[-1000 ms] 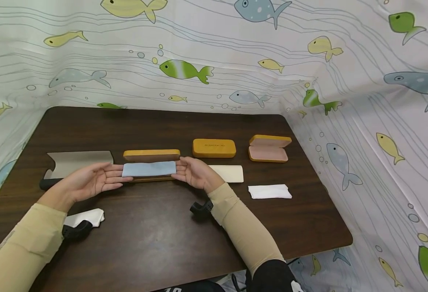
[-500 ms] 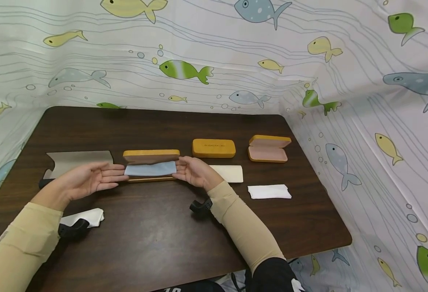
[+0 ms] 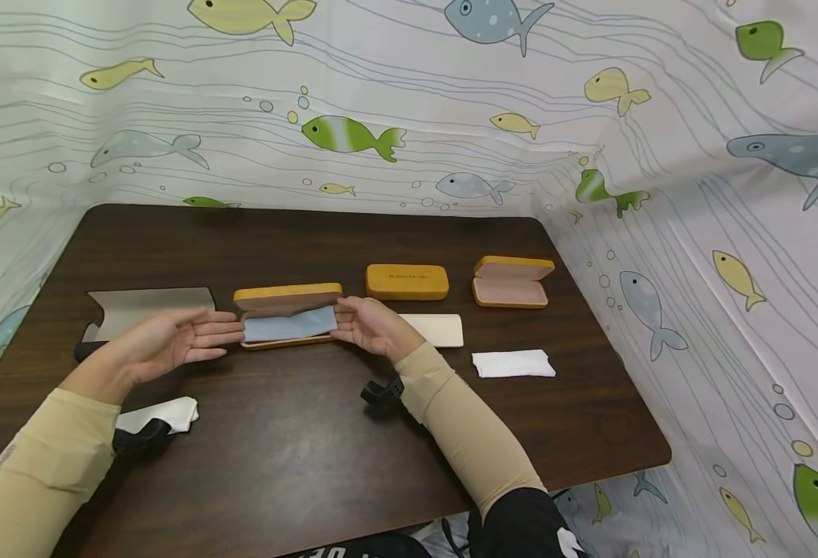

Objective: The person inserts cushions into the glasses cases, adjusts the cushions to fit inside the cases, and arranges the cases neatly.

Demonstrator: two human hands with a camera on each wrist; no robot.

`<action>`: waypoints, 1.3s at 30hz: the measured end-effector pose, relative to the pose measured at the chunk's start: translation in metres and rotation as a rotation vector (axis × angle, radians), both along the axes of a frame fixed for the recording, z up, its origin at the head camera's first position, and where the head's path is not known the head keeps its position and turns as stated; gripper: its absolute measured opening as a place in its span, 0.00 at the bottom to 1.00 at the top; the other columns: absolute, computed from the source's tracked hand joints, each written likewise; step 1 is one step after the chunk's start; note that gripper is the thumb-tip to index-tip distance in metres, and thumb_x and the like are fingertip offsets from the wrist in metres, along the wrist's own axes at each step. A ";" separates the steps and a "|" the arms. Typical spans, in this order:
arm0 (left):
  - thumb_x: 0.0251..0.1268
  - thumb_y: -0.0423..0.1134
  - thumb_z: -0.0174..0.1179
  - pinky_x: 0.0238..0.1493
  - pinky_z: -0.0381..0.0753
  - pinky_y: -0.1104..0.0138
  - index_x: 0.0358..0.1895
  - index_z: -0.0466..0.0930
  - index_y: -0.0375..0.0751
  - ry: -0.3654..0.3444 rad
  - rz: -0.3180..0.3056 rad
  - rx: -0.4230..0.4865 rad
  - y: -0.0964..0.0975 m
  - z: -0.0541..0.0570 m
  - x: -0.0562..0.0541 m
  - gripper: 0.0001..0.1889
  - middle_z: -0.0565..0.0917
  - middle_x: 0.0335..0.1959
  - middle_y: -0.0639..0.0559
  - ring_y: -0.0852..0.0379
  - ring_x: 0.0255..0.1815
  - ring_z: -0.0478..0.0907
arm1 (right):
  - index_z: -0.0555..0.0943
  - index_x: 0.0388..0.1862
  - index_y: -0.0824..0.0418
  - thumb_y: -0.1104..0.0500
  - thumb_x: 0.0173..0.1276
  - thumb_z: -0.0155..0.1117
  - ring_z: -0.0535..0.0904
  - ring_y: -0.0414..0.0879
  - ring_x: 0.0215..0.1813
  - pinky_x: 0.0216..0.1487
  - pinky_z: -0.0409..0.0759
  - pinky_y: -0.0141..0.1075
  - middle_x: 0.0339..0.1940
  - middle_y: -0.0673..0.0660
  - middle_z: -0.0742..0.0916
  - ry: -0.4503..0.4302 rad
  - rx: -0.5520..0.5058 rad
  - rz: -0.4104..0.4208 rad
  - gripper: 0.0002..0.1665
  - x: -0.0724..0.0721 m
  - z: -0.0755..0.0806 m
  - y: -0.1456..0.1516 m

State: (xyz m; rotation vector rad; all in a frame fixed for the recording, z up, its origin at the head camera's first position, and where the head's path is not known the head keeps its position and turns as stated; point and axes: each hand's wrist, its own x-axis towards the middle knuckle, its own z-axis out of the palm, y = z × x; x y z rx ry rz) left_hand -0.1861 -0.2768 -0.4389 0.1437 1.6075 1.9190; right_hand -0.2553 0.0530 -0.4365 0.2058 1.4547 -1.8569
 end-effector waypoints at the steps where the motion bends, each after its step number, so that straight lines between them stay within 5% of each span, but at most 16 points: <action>1: 0.87 0.49 0.26 0.59 0.79 0.68 0.78 0.38 0.19 0.001 -0.002 -0.006 0.001 0.000 0.000 0.35 0.48 0.76 0.24 0.68 0.59 0.79 | 0.57 0.76 0.74 0.58 0.86 0.41 0.61 0.62 0.78 0.75 0.64 0.48 0.75 0.72 0.64 0.004 0.007 -0.001 0.29 0.000 0.000 0.000; 32: 0.87 0.50 0.27 0.59 0.78 0.70 0.78 0.39 0.20 0.062 0.001 -0.032 0.006 0.004 0.004 0.35 0.49 0.77 0.24 0.70 0.60 0.77 | 0.45 0.83 0.67 0.59 0.85 0.43 0.52 0.54 0.82 0.80 0.53 0.45 0.82 0.64 0.58 0.183 0.079 0.046 0.35 0.010 0.019 0.013; 35: 0.87 0.51 0.28 0.58 0.79 0.70 0.79 0.41 0.24 0.095 0.052 -0.116 0.006 0.010 0.005 0.35 0.53 0.77 0.27 0.69 0.61 0.76 | 0.46 0.83 0.66 0.59 0.85 0.43 0.52 0.53 0.83 0.80 0.53 0.46 0.83 0.62 0.59 0.235 0.130 0.033 0.35 0.010 0.019 0.015; 39: 0.86 0.51 0.30 0.57 0.81 0.61 0.79 0.50 0.29 0.245 0.200 -0.385 0.015 0.020 0.008 0.33 0.62 0.76 0.30 0.50 0.66 0.75 | 0.47 0.84 0.61 0.57 0.85 0.45 0.52 0.53 0.83 0.79 0.54 0.48 0.83 0.58 0.57 0.455 0.344 0.098 0.36 0.011 0.016 0.013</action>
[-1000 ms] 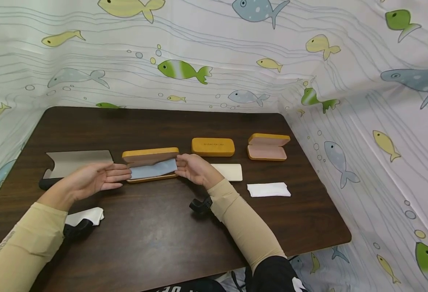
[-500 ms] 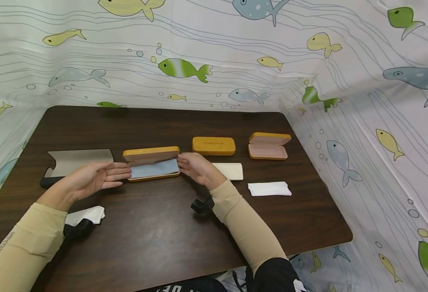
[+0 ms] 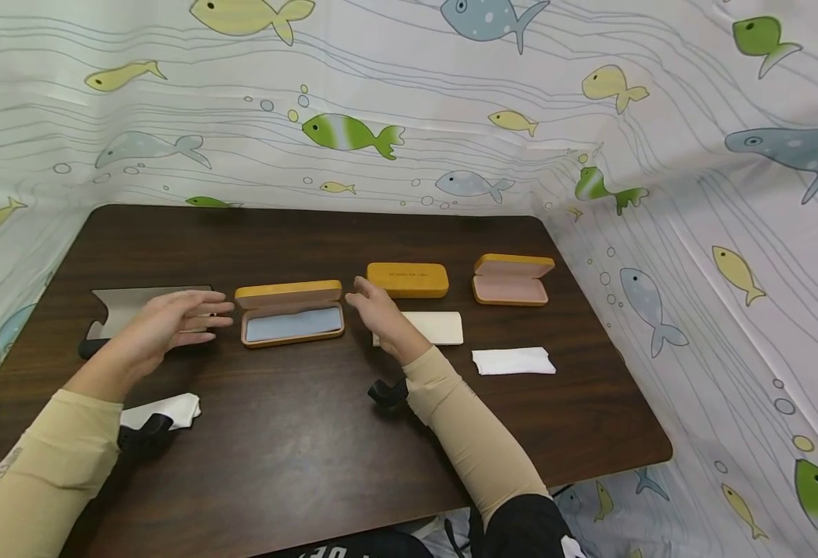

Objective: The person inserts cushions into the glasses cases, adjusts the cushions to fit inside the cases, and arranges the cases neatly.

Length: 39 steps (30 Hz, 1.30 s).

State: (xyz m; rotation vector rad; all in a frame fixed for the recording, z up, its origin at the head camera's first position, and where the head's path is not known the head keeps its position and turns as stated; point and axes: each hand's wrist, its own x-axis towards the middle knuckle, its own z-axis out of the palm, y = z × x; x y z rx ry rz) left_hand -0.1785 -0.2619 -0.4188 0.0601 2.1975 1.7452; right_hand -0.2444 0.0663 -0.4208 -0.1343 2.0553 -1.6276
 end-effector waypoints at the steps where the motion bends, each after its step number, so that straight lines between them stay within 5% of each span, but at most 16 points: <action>1: 0.86 0.51 0.31 0.59 0.80 0.57 0.78 0.53 0.29 0.072 0.036 -0.097 0.004 0.002 0.001 0.32 0.65 0.74 0.29 0.44 0.67 0.74 | 0.47 0.85 0.58 0.56 0.85 0.45 0.51 0.52 0.83 0.79 0.54 0.49 0.84 0.57 0.57 0.072 0.076 0.023 0.36 0.000 -0.001 -0.002; 6: 0.86 0.49 0.31 0.68 0.63 0.36 0.77 0.54 0.27 0.360 0.109 -0.471 0.025 0.007 -0.003 0.31 0.61 0.74 0.26 0.29 0.71 0.62 | 0.42 0.85 0.57 0.51 0.85 0.45 0.44 0.48 0.84 0.80 0.50 0.47 0.85 0.57 0.49 0.379 0.329 0.139 0.39 -0.001 -0.007 -0.012; 10: 0.85 0.54 0.29 0.75 0.50 0.37 0.79 0.48 0.27 0.371 0.010 -0.566 0.038 0.004 -0.012 0.35 0.53 0.79 0.27 0.29 0.78 0.51 | 0.41 0.84 0.61 0.46 0.86 0.39 0.41 0.46 0.84 0.81 0.46 0.44 0.85 0.58 0.48 0.469 0.387 0.187 0.39 -0.004 -0.010 -0.019; 14: 0.86 0.53 0.26 0.73 0.54 0.37 0.79 0.49 0.27 0.336 -0.052 -0.629 0.044 -0.001 -0.015 0.35 0.63 0.74 0.26 0.28 0.76 0.57 | 0.47 0.84 0.61 0.43 0.86 0.35 0.49 0.48 0.83 0.80 0.52 0.44 0.84 0.57 0.55 0.459 0.408 0.184 0.38 -0.007 -0.014 -0.024; 21: 0.86 0.53 0.34 0.69 0.62 0.36 0.78 0.55 0.28 0.364 -0.026 -0.635 0.043 -0.007 -0.012 0.33 0.72 0.67 0.26 0.28 0.70 0.65 | 0.62 0.80 0.62 0.44 0.85 0.43 0.67 0.54 0.76 0.74 0.66 0.48 0.75 0.60 0.73 0.511 0.387 0.111 0.34 -0.011 -0.023 -0.024; 25: 0.86 0.52 0.36 0.69 0.62 0.35 0.78 0.57 0.31 0.382 -0.017 -0.634 0.045 -0.009 -0.009 0.32 0.78 0.62 0.27 0.28 0.69 0.67 | 0.65 0.79 0.58 0.45 0.82 0.50 0.69 0.54 0.74 0.71 0.70 0.49 0.75 0.58 0.74 0.465 0.374 0.086 0.33 -0.011 -0.026 -0.019; 28: 0.86 0.49 0.36 0.64 0.68 0.37 0.78 0.60 0.32 0.396 -0.005 -0.623 0.046 -0.011 -0.006 0.29 0.85 0.41 0.32 0.31 0.60 0.76 | 0.68 0.78 0.55 0.46 0.81 0.54 0.67 0.54 0.76 0.70 0.71 0.50 0.76 0.57 0.72 0.379 0.331 0.067 0.32 -0.010 -0.026 -0.015; 32: 0.86 0.47 0.39 0.51 0.73 0.44 0.76 0.63 0.33 0.414 0.018 -0.613 0.048 -0.015 -0.003 0.28 0.72 0.18 0.47 0.42 0.31 0.75 | 0.69 0.78 0.54 0.51 0.79 0.58 0.66 0.54 0.76 0.69 0.72 0.49 0.77 0.57 0.71 0.299 0.254 0.054 0.31 -0.009 -0.027 -0.012; 37: 0.86 0.47 0.39 0.51 0.73 0.45 0.76 0.64 0.33 0.429 0.018 -0.616 0.050 -0.015 0.000 0.27 0.75 0.21 0.44 0.47 0.26 0.71 | 0.69 0.77 0.55 0.58 0.78 0.61 0.76 0.46 0.66 0.51 0.79 0.37 0.74 0.59 0.74 0.277 0.184 0.029 0.31 -0.007 -0.030 -0.011; 39: 0.86 0.47 0.40 0.49 0.74 0.46 0.76 0.64 0.34 0.424 0.005 -0.622 0.049 -0.014 0.002 0.27 0.77 0.24 0.41 0.48 0.23 0.69 | 0.70 0.76 0.57 0.61 0.78 0.61 0.80 0.42 0.51 0.39 0.76 0.36 0.73 0.60 0.76 0.278 0.153 0.007 0.30 -0.005 -0.032 -0.012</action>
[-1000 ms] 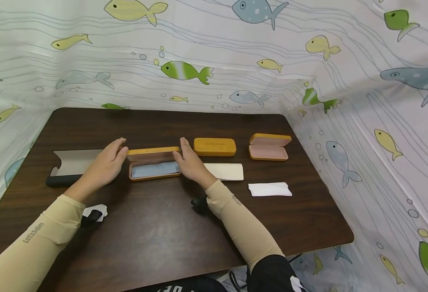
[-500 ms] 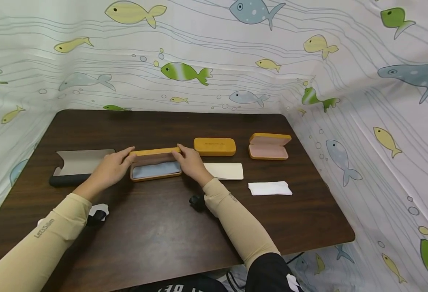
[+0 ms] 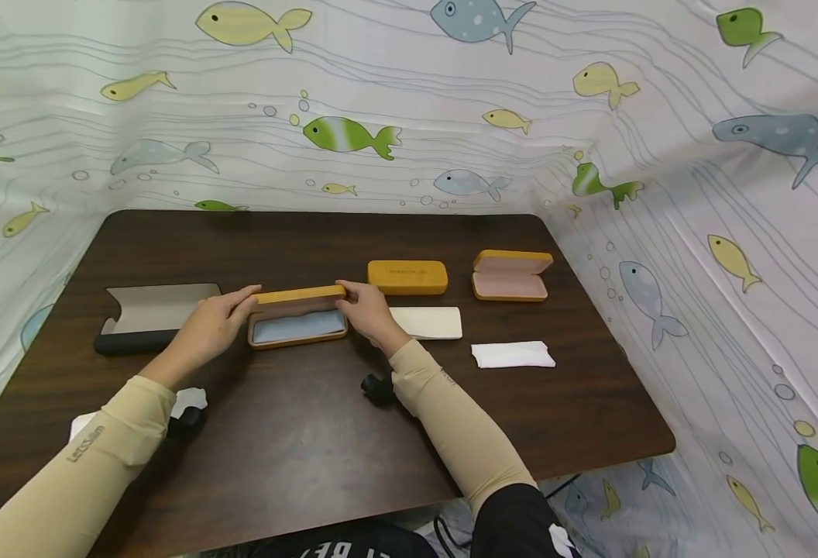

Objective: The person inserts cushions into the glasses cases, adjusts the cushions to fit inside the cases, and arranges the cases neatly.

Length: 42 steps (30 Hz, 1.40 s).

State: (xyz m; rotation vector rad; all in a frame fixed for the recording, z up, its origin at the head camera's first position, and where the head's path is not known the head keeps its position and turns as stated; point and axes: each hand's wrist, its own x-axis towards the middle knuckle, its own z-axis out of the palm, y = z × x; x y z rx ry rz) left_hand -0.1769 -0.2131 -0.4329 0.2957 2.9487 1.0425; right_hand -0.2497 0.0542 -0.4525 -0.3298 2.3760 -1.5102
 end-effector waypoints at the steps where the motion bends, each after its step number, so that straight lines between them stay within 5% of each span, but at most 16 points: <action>1: 0.86 0.47 0.40 0.46 0.75 0.48 0.76 0.63 0.34 -0.008 -0.005 -0.002 -0.001 0.001 0.001 0.27 0.77 0.25 0.41 0.49 0.21 0.67 | 0.71 0.76 0.57 0.62 0.78 0.60 0.79 0.41 0.41 0.34 0.74 0.34 0.72 0.61 0.76 0.005 -0.011 -0.010 0.29 0.001 0.000 -0.001; 4: 0.86 0.45 0.42 0.38 0.74 0.52 0.76 0.64 0.33 -0.017 -0.018 -0.010 -0.002 0.003 0.003 0.26 0.75 0.23 0.43 0.54 0.17 0.62 | 0.73 0.74 0.58 0.65 0.77 0.57 0.64 0.39 0.18 0.20 0.65 0.33 0.69 0.62 0.79 0.017 -0.043 -0.047 0.28 0.004 -0.002 -0.004; 7: 0.85 0.44 0.44 0.36 0.71 0.53 0.75 0.65 0.34 -0.017 -0.028 -0.018 -0.002 0.004 0.005 0.25 0.73 0.22 0.45 0.53 0.19 0.60 | 0.75 0.72 0.57 0.67 0.77 0.55 0.53 0.41 0.11 0.15 0.59 0.32 0.67 0.61 0.81 0.033 -0.046 -0.095 0.27 0.007 -0.004 -0.006; 10: 0.84 0.43 0.46 0.47 0.76 0.47 0.74 0.68 0.33 0.005 -0.034 -0.033 -0.002 0.004 0.006 0.24 0.84 0.36 0.35 0.42 0.30 0.76 | 0.77 0.71 0.57 0.68 0.77 0.55 0.53 0.40 0.11 0.15 0.59 0.31 0.66 0.60 0.82 0.054 -0.036 -0.126 0.26 0.010 -0.006 -0.008; 13: 0.84 0.43 0.47 0.53 0.76 0.43 0.73 0.69 0.33 0.003 -0.040 -0.038 -0.002 0.004 0.007 0.24 0.82 0.55 0.28 0.35 0.46 0.80 | 0.77 0.71 0.57 0.68 0.77 0.55 0.54 0.40 0.12 0.16 0.58 0.31 0.66 0.59 0.82 0.066 -0.031 -0.138 0.26 0.013 -0.007 -0.008; 20: 0.83 0.43 0.49 0.44 0.72 0.50 0.73 0.69 0.33 -0.045 -0.070 -0.040 -0.003 0.008 0.007 0.25 0.83 0.52 0.28 0.44 0.33 0.73 | 0.77 0.71 0.56 0.68 0.77 0.53 0.54 0.40 0.11 0.16 0.58 0.31 0.67 0.60 0.81 0.067 -0.018 -0.139 0.27 0.016 -0.008 -0.007; 23: 0.83 0.43 0.50 0.53 0.76 0.45 0.73 0.69 0.33 -0.033 -0.078 -0.047 -0.003 0.009 0.008 0.24 0.76 0.64 0.29 0.37 0.50 0.80 | 0.76 0.72 0.55 0.68 0.77 0.53 0.54 0.40 0.10 0.14 0.59 0.32 0.67 0.60 0.81 0.051 -0.025 -0.131 0.27 0.016 -0.008 -0.006; 26: 0.82 0.43 0.50 0.63 0.71 0.39 0.73 0.69 0.33 -0.033 -0.077 -0.050 -0.004 0.008 0.008 0.24 0.73 0.68 0.30 0.30 0.65 0.73 | 0.76 0.72 0.54 0.68 0.77 0.53 0.54 0.40 0.10 0.14 0.60 0.32 0.67 0.60 0.81 0.039 -0.033 -0.126 0.27 0.017 -0.008 -0.004; 31: 0.82 0.42 0.51 0.67 0.66 0.37 0.72 0.70 0.33 -0.028 -0.077 -0.063 -0.004 0.007 0.008 0.24 0.72 0.69 0.32 0.29 0.68 0.69 | 0.76 0.72 0.55 0.69 0.76 0.54 0.54 0.41 0.11 0.15 0.60 0.32 0.69 0.60 0.80 0.031 -0.036 -0.118 0.28 0.016 -0.008 -0.001; 35: 0.82 0.41 0.51 0.67 0.66 0.38 0.72 0.69 0.33 -0.021 -0.081 -0.081 -0.003 0.007 0.008 0.24 0.71 0.69 0.32 0.29 0.68 0.69 | 0.77 0.71 0.56 0.70 0.75 0.55 0.65 0.42 0.20 0.18 0.60 0.33 0.69 0.59 0.80 0.043 -0.037 -0.114 0.28 0.016 -0.009 -0.001; 38: 0.81 0.40 0.52 0.67 0.66 0.38 0.72 0.69 0.31 -0.021 -0.082 -0.086 -0.003 0.007 0.008 0.24 0.71 0.69 0.31 0.29 0.68 0.69 | 0.78 0.70 0.57 0.70 0.74 0.56 0.80 0.42 0.42 0.26 0.67 0.32 0.68 0.57 0.81 0.062 -0.036 -0.117 0.27 0.015 -0.010 -0.001; 40: 0.81 0.40 0.52 0.67 0.66 0.38 0.72 0.69 0.31 -0.023 -0.085 -0.085 -0.004 0.007 0.008 0.24 0.71 0.69 0.30 0.29 0.68 0.68 | 0.79 0.69 0.58 0.71 0.74 0.57 0.80 0.44 0.60 0.35 0.72 0.31 0.68 0.56 0.81 0.068 -0.040 -0.120 0.27 0.015 -0.010 -0.002; 42: 0.81 0.40 0.52 0.67 0.66 0.38 0.72 0.69 0.31 -0.026 -0.089 -0.087 -0.004 0.007 0.008 0.24 0.70 0.69 0.30 0.29 0.68 0.68 | 0.79 0.69 0.58 0.71 0.73 0.57 0.77 0.47 0.67 0.42 0.73 0.31 0.67 0.56 0.81 0.070 -0.040 -0.122 0.27 0.014 -0.010 -0.002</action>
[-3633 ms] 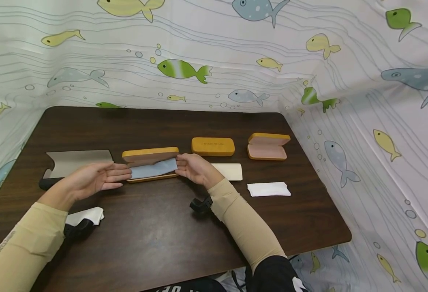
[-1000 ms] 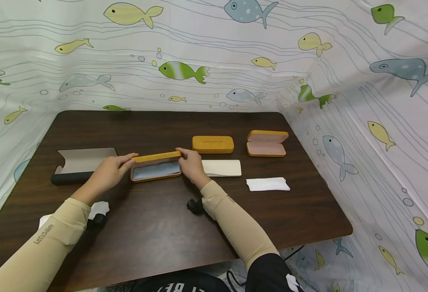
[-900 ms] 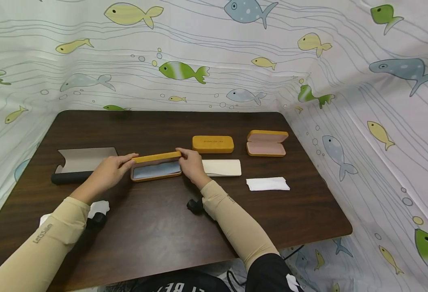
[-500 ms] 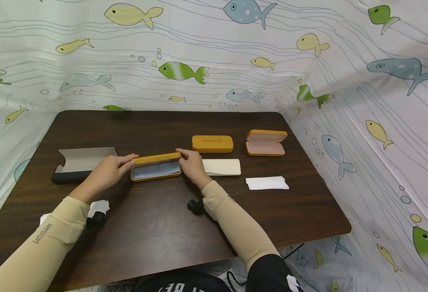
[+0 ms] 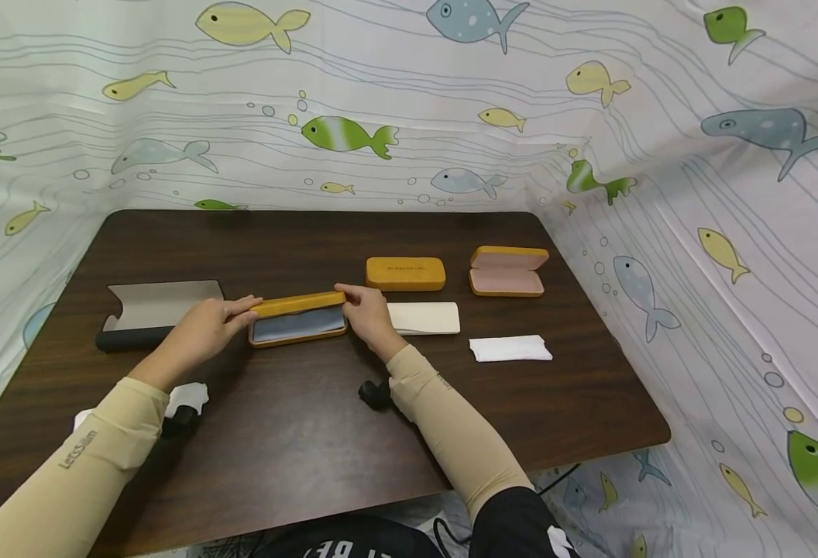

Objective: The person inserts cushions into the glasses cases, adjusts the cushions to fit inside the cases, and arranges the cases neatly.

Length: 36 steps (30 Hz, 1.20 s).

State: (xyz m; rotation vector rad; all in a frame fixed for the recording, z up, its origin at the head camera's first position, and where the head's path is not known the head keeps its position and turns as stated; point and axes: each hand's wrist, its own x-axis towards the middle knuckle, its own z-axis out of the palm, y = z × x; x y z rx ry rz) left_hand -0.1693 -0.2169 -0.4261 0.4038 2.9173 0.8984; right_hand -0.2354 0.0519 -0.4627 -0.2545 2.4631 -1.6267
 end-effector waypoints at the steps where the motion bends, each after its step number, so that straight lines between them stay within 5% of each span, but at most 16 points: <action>1: 0.81 0.40 0.52 0.67 0.66 0.38 0.72 0.69 0.31 0.001 -0.002 -0.004 0.000 0.000 0.000 0.24 0.70 0.69 0.30 0.28 0.68 0.68 | 0.79 0.69 0.58 0.71 0.73 0.57 0.76 0.48 0.68 0.45 0.74 0.31 0.67 0.55 0.81 0.000 0.002 -0.002 0.27 0.000 0.000 0.000; 6: 0.80 0.39 0.54 0.66 0.67 0.38 0.71 0.70 0.30 0.013 -0.009 -0.011 0.000 0.000 0.002 0.23 0.71 0.69 0.30 0.28 0.67 0.69 | 0.80 0.68 0.59 0.72 0.72 0.56 0.77 0.50 0.68 0.44 0.74 0.33 0.67 0.56 0.82 0.033 0.032 -0.004 0.27 0.002 0.000 -0.001; 12: 0.79 0.38 0.54 0.66 0.67 0.38 0.70 0.71 0.28 0.031 -0.019 -0.003 0.000 0.001 0.004 0.23 0.71 0.68 0.28 0.28 0.67 0.70 | 0.80 0.66 0.60 0.74 0.71 0.55 0.76 0.49 0.69 0.62 0.78 0.38 0.66 0.56 0.83 0.064 0.035 -0.021 0.27 0.006 0.000 -0.004; 20: 0.78 0.38 0.56 0.65 0.68 0.38 0.70 0.71 0.29 0.026 -0.002 0.003 0.002 0.001 0.008 0.24 0.70 0.69 0.30 0.28 0.67 0.69 | 0.81 0.65 0.62 0.76 0.70 0.56 0.78 0.48 0.67 0.57 0.80 0.35 0.64 0.56 0.83 0.043 -0.010 -0.035 0.27 0.008 -0.002 -0.005; 24: 0.78 0.39 0.56 0.51 0.80 0.46 0.71 0.70 0.31 0.019 0.004 0.007 0.001 -0.002 0.009 0.24 0.69 0.71 0.31 0.35 0.41 0.83 | 0.81 0.65 0.62 0.76 0.70 0.57 0.78 0.49 0.67 0.58 0.80 0.36 0.64 0.57 0.84 0.051 0.000 -0.034 0.27 0.009 -0.001 -0.006; 27: 0.78 0.39 0.56 0.38 0.76 0.54 0.72 0.70 0.33 0.020 0.004 0.006 -0.001 -0.003 0.009 0.24 0.68 0.71 0.31 0.49 0.21 0.75 | 0.80 0.66 0.63 0.76 0.69 0.58 0.78 0.49 0.67 0.57 0.81 0.37 0.65 0.57 0.83 0.073 0.014 -0.024 0.27 0.010 -0.001 -0.006; 30: 0.78 0.39 0.57 0.36 0.76 0.56 0.72 0.71 0.33 0.032 -0.002 0.004 -0.001 -0.004 0.010 0.25 0.69 0.71 0.31 0.53 0.18 0.74 | 0.79 0.66 0.64 0.76 0.69 0.57 0.78 0.50 0.68 0.59 0.80 0.38 0.66 0.57 0.83 0.089 0.017 -0.009 0.27 0.010 -0.002 -0.005; 33: 0.77 0.39 0.58 0.39 0.79 0.53 0.71 0.71 0.34 0.039 -0.002 -0.004 -0.001 -0.004 0.011 0.25 0.69 0.71 0.32 0.44 0.26 0.80 | 0.79 0.66 0.65 0.78 0.69 0.56 0.76 0.50 0.69 0.62 0.79 0.38 0.67 0.58 0.82 0.105 0.014 0.007 0.28 0.011 -0.004 -0.004; 36: 0.77 0.40 0.59 0.53 0.80 0.44 0.71 0.72 0.35 0.044 0.001 -0.013 -0.001 -0.005 0.012 0.25 0.70 0.71 0.33 0.33 0.48 0.83 | 0.80 0.64 0.65 0.80 0.67 0.56 0.75 0.50 0.71 0.64 0.77 0.38 0.69 0.57 0.80 0.123 0.012 0.015 0.28 0.011 -0.005 -0.005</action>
